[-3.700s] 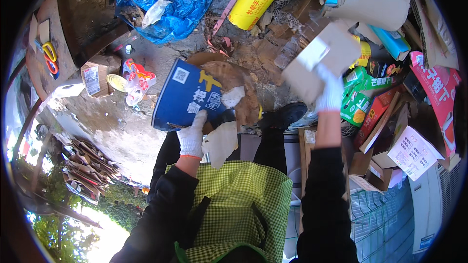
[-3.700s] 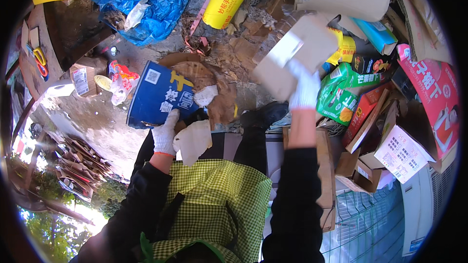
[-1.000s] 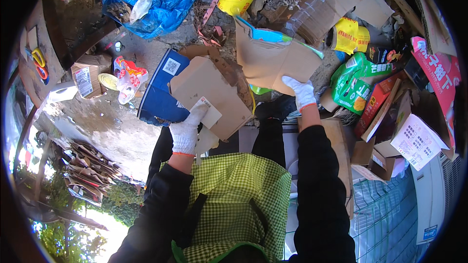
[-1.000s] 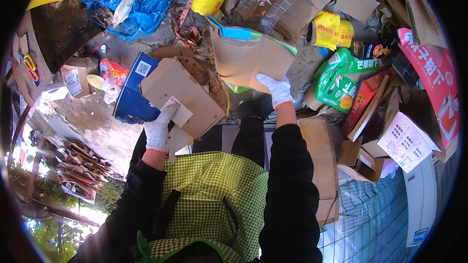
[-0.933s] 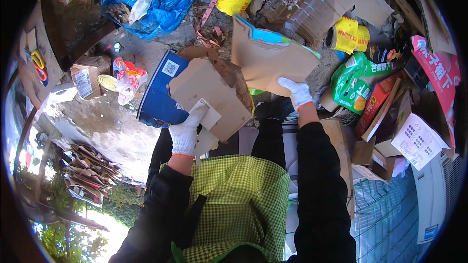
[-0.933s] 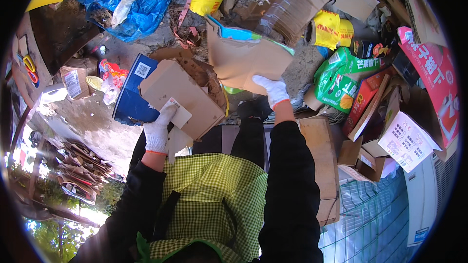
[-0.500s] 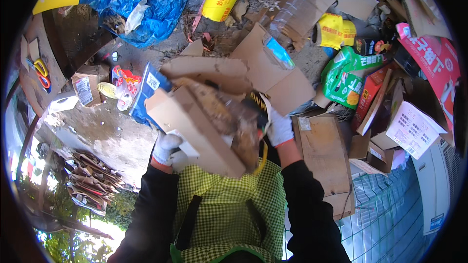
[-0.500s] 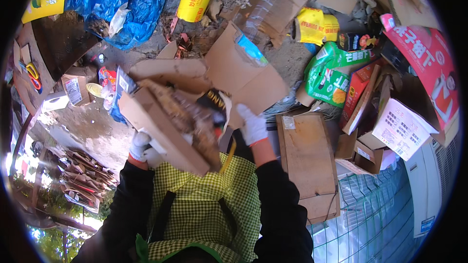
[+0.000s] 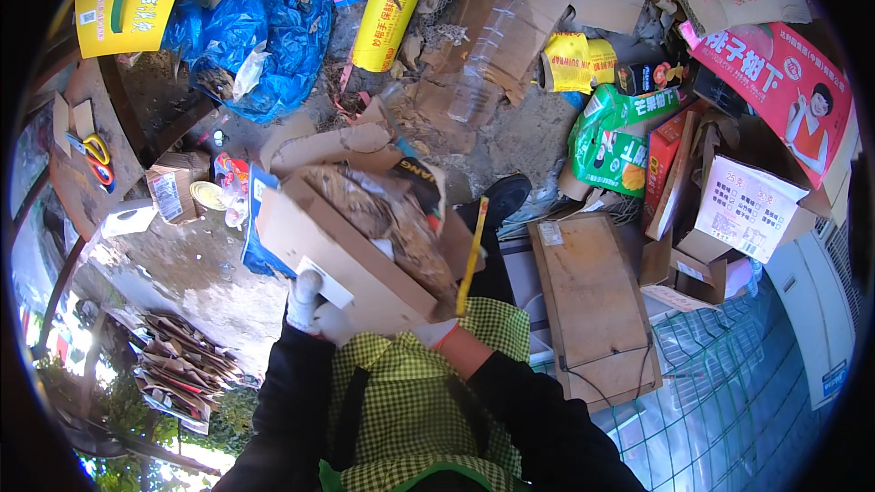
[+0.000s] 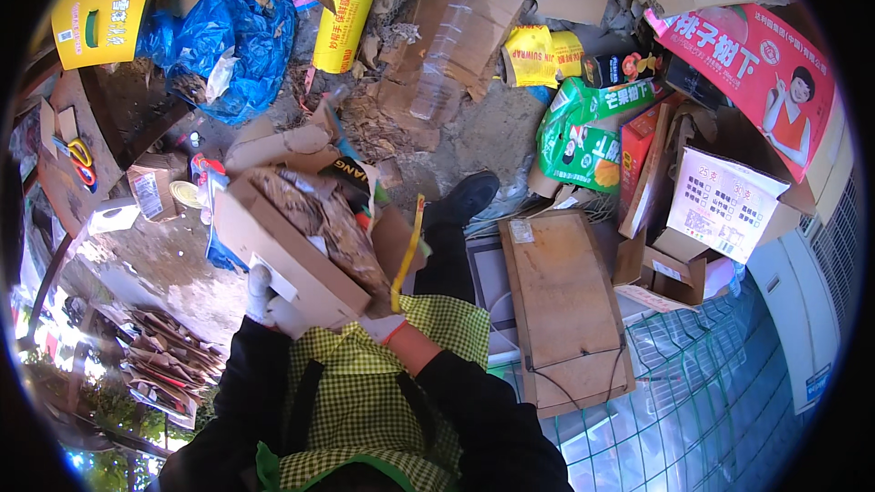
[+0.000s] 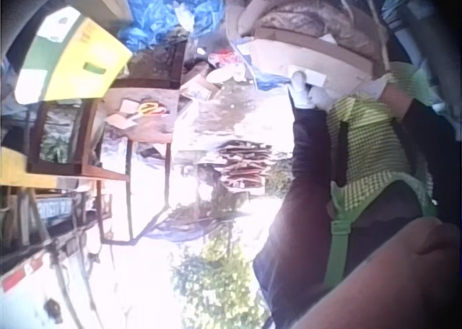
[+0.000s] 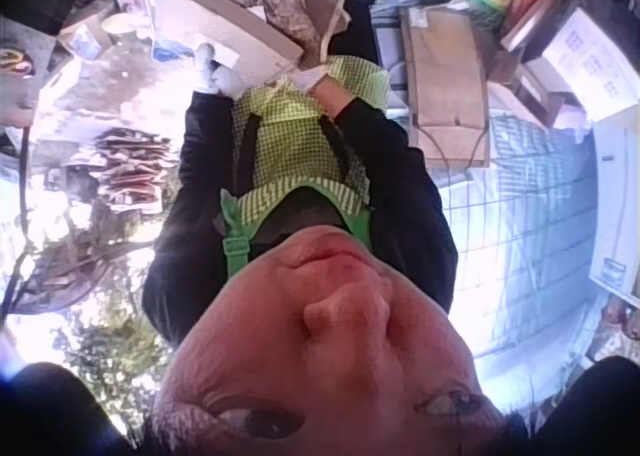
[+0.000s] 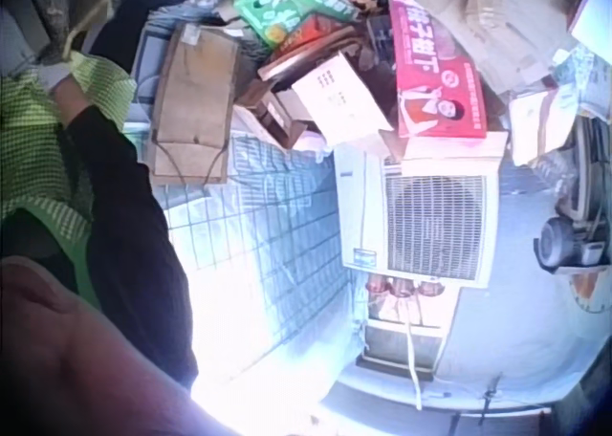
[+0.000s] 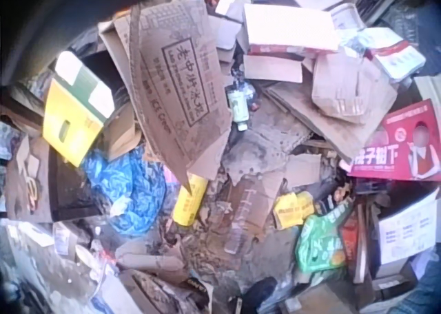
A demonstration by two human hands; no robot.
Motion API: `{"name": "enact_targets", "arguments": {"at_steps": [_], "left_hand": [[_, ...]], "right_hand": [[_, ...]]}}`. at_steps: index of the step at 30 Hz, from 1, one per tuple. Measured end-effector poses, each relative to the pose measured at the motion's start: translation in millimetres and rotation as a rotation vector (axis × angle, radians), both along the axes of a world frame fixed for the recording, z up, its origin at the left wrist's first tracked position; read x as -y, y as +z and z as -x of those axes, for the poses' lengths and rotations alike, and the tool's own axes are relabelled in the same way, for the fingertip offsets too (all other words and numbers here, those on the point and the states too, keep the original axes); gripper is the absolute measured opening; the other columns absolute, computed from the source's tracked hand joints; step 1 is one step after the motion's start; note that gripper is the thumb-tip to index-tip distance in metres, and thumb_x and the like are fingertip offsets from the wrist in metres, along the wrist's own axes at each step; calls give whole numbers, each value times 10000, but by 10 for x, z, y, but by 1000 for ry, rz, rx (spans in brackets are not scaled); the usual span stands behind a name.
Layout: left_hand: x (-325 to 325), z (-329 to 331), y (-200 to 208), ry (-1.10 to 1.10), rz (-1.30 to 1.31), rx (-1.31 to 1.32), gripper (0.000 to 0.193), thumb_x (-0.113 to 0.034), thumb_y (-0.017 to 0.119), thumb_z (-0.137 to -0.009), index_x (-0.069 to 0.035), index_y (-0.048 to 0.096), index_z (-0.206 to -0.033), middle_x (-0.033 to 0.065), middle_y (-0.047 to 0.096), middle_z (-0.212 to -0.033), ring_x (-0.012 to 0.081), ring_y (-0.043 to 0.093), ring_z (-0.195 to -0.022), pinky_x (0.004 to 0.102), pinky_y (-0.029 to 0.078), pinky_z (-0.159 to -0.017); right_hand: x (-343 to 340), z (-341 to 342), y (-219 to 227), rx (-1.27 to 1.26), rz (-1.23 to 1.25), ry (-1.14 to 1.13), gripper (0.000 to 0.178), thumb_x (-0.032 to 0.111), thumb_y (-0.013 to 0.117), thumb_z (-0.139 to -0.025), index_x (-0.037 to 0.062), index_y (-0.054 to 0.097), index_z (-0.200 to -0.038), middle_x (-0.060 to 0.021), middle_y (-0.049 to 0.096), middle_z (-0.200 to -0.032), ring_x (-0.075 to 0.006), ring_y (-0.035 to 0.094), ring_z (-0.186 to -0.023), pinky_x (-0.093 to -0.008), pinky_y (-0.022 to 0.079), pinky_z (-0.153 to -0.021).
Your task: The person sorts recyclable materials in an outdoor area. They pick up cardboard boxes, flatten them, and place them on a growing stack. They also handle plastic bottles and other packaging, moving them into a clear plastic bag. Another person is visible in the background working with cardboard.
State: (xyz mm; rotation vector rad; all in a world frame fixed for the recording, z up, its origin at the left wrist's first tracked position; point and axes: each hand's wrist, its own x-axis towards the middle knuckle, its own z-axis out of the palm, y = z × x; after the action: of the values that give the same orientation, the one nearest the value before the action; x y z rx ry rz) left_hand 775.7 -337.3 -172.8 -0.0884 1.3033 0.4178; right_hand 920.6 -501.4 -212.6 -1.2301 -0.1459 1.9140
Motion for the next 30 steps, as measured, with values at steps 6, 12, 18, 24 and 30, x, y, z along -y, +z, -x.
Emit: {"name": "enact_targets", "arguments": {"at_steps": [6, 12, 18, 24, 30], "left_hand": [[30, -172, -110, -5, 156, -19, 1063, -864, 473, -786, -85, 360, -1500, 203, 559, -1358, 395, 574, -1189, 541, 509, -953], [-37, -63, -407, 90, 131, -116, 817, -576, 658, -877, -76, 403, -1471, 133, 558, -1370, 325, 569, -1220, 480, 479, -1031], [-167, -180, -364, -4, 18, -247, 760, -464, 750, -848, -46, 451, -1408, 130, 599, -1268, 277, 625, -1125, 430, 545, -950], [-429, -324, -234, -186, -11, -285, 967, -614, 794, -751, -96, 402, -1468, 130, 557, -1369, 315, 575, -1214, 477, 516, -997], [-426, -337, -229, -150, -7, -262, 946, -592, 787, -776, -93, 393, -1475, 110, 558, -1365, 290, 568, -1225, 455, 499, -1020]], "right_hand": [[-297, -1534, -417, 517, -68, 792, 349, 314, 688, -828, 44, 704, -1050, -161, 692, -1090, -357, 679, -1006, -429, 548, -910], [-1572, -4072, -1506, 1730, 132, 582, 526, 193, 657, -880, 69, 538, -1377, -205, 579, -1359, -363, 556, -1267, -427, 446, -1077], [-2797, -4979, -2396, 2126, 17, 738, 569, 174, 569, -904, 165, 456, -1462, -95, 374, -1576, -323, 409, -1412, -482, 454, -1079], [-3337, -5056, -2595, 1947, 295, 1500, 604, 225, 486, -952, 108, 377, -1535, -105, 264, -1643, -296, 243, -1515, -467, 322, -1191], [-3090, -4808, -2366, 2088, 479, 1608, 593, 394, 560, -942, 278, 441, -1511, -65, 473, -1534, -263, 411, -1440, -579, 371, -1102]]}}
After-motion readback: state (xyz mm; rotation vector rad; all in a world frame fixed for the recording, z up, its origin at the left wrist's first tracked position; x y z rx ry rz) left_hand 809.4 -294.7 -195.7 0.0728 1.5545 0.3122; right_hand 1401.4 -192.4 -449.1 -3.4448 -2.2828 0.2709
